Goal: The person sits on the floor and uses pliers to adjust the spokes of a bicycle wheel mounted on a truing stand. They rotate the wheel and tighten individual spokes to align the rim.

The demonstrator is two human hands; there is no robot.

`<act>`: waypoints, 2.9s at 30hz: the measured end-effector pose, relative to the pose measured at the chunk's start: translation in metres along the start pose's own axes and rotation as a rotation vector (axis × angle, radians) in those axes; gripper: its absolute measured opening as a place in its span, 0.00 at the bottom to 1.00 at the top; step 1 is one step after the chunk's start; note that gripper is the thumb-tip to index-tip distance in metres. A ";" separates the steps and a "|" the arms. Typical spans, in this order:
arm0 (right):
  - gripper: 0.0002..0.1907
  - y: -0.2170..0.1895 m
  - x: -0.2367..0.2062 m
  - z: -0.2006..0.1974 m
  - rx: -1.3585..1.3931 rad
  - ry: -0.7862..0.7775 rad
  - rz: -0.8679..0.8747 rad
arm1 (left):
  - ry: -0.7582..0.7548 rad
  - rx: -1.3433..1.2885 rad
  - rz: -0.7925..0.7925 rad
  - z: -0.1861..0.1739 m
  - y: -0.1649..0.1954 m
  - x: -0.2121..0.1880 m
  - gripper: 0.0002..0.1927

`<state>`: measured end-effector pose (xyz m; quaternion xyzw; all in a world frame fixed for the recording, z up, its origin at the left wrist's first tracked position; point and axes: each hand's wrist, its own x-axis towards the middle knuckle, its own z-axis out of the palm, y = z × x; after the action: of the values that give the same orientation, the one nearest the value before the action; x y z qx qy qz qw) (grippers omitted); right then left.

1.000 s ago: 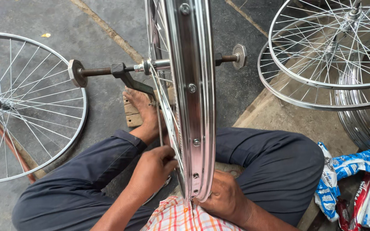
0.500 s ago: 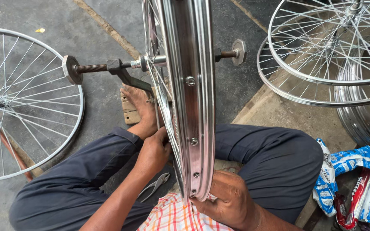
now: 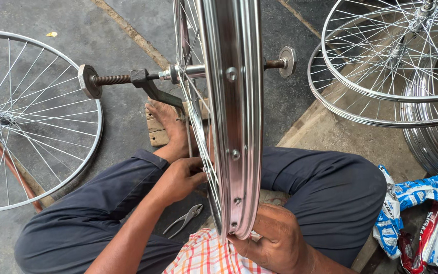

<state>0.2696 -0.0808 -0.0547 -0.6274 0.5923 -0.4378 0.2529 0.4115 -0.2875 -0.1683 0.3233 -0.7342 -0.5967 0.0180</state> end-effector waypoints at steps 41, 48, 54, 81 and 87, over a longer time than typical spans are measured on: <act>0.09 0.049 -0.018 0.027 0.022 -0.014 0.168 | 0.339 0.451 0.100 0.038 0.005 0.009 0.10; 0.10 0.046 -0.018 0.025 -0.025 -0.010 0.154 | 0.168 0.103 0.017 0.019 0.007 0.001 0.14; 0.12 0.049 -0.019 0.024 -0.080 -0.033 -0.002 | 0.111 -0.037 -0.011 0.011 0.017 -0.020 0.13; 0.10 0.031 -0.015 0.017 -0.082 -0.075 0.045 | 0.287 0.131 -0.129 0.018 0.014 -0.016 0.13; 0.11 0.035 -0.017 0.015 -0.144 -0.094 -0.021 | 0.315 0.094 -0.183 0.023 0.022 -0.016 0.17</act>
<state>0.2653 -0.0733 -0.0955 -0.6699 0.6030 -0.3668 0.2302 0.4049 -0.2583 -0.1494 0.4786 -0.7169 -0.5030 0.0633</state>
